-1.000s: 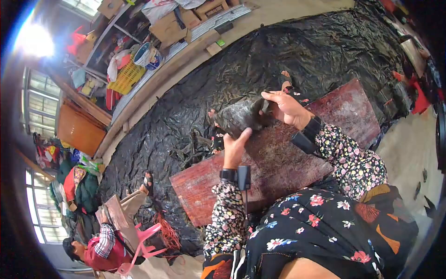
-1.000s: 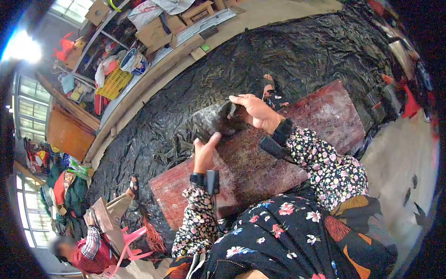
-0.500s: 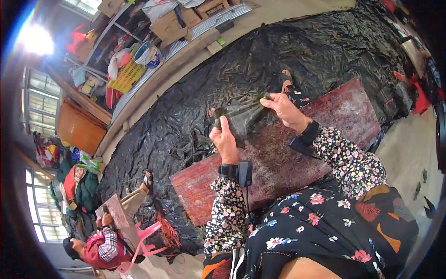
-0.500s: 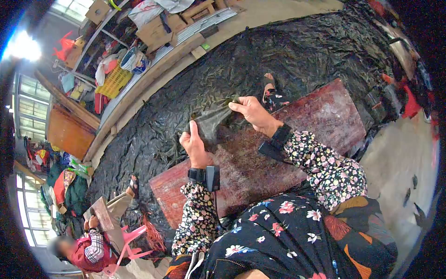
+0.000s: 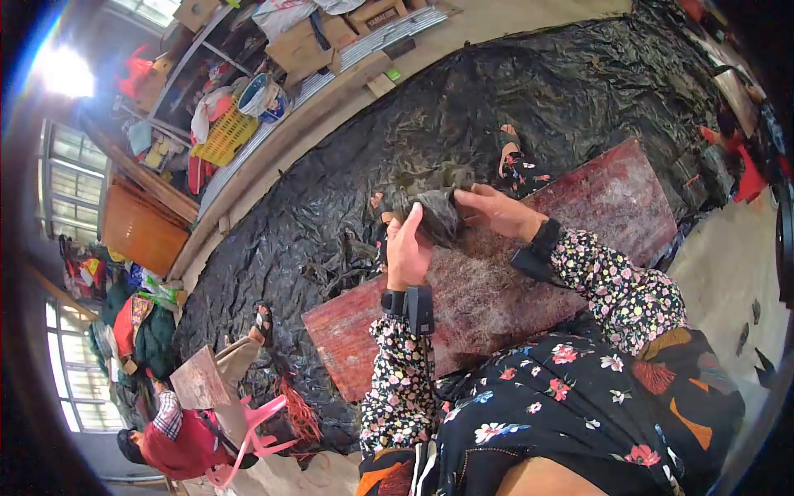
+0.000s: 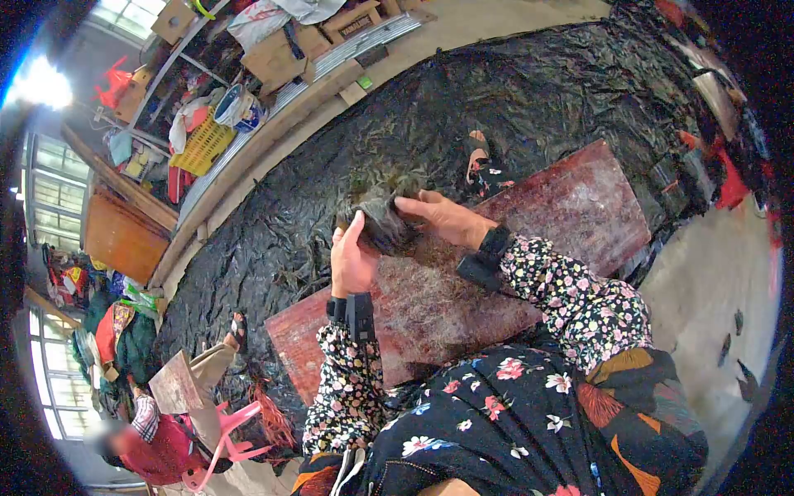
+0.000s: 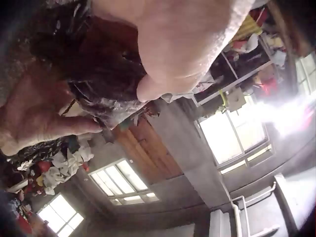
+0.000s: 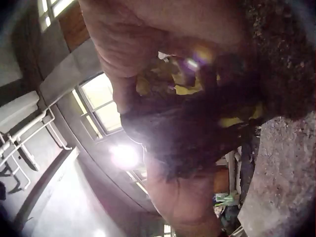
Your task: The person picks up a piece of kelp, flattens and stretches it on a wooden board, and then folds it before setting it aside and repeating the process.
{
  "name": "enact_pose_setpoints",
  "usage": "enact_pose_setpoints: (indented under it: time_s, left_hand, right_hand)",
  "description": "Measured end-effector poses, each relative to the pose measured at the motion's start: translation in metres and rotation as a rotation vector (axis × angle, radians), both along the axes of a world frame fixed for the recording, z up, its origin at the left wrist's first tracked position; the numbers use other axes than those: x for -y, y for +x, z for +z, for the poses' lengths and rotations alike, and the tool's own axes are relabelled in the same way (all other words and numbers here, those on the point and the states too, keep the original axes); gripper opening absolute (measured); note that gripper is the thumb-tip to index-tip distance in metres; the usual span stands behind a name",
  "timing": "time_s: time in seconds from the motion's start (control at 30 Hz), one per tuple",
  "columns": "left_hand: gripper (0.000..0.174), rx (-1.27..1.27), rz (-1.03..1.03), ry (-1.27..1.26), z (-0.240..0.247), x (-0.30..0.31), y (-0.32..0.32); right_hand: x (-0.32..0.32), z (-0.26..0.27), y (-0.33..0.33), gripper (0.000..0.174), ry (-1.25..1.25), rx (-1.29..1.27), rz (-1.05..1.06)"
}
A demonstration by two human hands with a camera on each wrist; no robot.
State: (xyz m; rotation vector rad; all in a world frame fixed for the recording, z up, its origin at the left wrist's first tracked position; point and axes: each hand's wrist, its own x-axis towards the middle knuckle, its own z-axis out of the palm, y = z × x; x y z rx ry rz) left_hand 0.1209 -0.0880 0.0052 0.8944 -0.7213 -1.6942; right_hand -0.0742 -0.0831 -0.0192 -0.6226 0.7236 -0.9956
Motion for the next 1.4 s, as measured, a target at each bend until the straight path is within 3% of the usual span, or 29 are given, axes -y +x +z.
enact_pose_setpoints:
  time_s: [0.03, 0.1, 0.13, 0.27, 0.33, 0.43, 0.5, 0.57, 0.63, 0.7, 0.77, 0.8, 0.83, 0.9, 0.93, 0.97, 1.07, 1.23, 1.33, 1.4]
  left_hand:
    - [0.019, -0.003, 0.009, 0.014, 0.007, 0.001, -0.002]
    - [0.019, 0.058, 0.039, -0.004, 0.008, 0.006, 0.003]
    - [0.019, 0.056, 0.06, -0.015, 0.013, 0.008, 0.004]
    - [0.018, 0.066, 0.103, 0.02, 0.022, 0.008, 0.011]
    - [0.021, 0.078, 0.114, 0.001, 0.019, 0.011, 0.008]
    - [0.026, -0.018, 0.119, 0.017, 0.018, 0.007, 0.005]
    - [0.029, -0.075, 0.104, -0.03, -0.004, -0.003, 0.004]
    - [0.021, 0.307, 0.127, -0.091, -0.006, -0.025, -0.009]
    - [0.01, 0.361, 0.247, -0.297, -0.014, -0.027, -0.027]
    - [0.014, 0.369, 0.347, -0.304, -0.026, -0.029, -0.018]
    - [0.015, 0.333, 0.37, -0.301, -0.014, -0.028, -0.018]
    - [0.016, 0.276, 0.294, -0.287, -0.005, -0.031, -0.02]
    - [0.016, 0.22, 0.216, -0.273, -0.001, -0.032, -0.022]
    - [0.021, 0.234, 0.203, -0.276, -0.002, -0.031, -0.022]
    - [0.023, 0.239, 0.25, -0.277, -0.003, -0.032, -0.026]
    - [0.025, 0.244, 0.297, -0.278, -0.004, -0.032, -0.028]
    - [0.024, 0.343, 0.335, -0.292, -0.014, -0.031, -0.008]
    - [0.016, 0.417, 0.357, -0.342, -0.016, -0.029, -0.007]
    - [0.019, 0.741, 0.48, -0.396, -0.01, -0.027, -0.013]
    - [0.02, 0.697, 0.483, -0.367, -0.025, -0.024, -0.011]
  right_hand:
    - [0.002, 0.001, 0.0, 0.043, -0.002, 0.0, 0.0]
    - [0.009, -0.004, -0.001, 0.045, -0.242, -0.055, 0.146]
    - [0.012, -0.004, 0.003, 0.045, -0.323, -0.042, 0.114]
    - [0.002, 0.013, 0.0, 0.044, -0.118, -0.038, 0.121]
    - [-0.01, 0.038, 0.002, 0.038, -0.102, -0.317, 0.115]
    - [0.007, 0.012, 0.004, 0.031, -0.314, -0.216, 0.184]
    - [0.016, -0.004, 0.012, 0.029, -0.304, -0.112, 0.142]
    - [0.019, -0.009, 0.018, 0.028, -0.29, -0.006, 0.095]
    - [0.016, -0.01, 0.025, 0.021, -0.363, -0.179, -0.025]
    - [0.014, -0.012, 0.027, 0.029, -0.257, -0.055, 0.011]
    - [0.008, 0.004, 0.019, 0.045, 0.195, 0.214, 0.102]
    - [0.003, 0.014, 0.027, 0.057, 0.241, 0.175, 0.047]
    - [0.002, 0.012, 0.026, 0.057, 0.239, 0.178, 0.043]
    - [0.005, 0.007, 0.029, 0.057, 0.265, 0.47, 0.183]
    - [0.011, 0.003, 0.028, 0.041, 0.282, 0.524, 0.197]
    - [0.014, -0.003, 0.025, 0.041, 0.281, 0.526, 0.198]
    - [0.015, 0.005, 0.019, 0.021, 0.043, 0.315, -0.061]
    - [0.014, 0.002, 0.023, 0.02, -0.161, 0.011, -0.232]
    - [0.015, 0.007, 0.016, 0.032, -0.608, -0.85, -0.44]
    - [0.02, -0.002, 0.009, 0.033, -0.547, -0.893, -0.408]
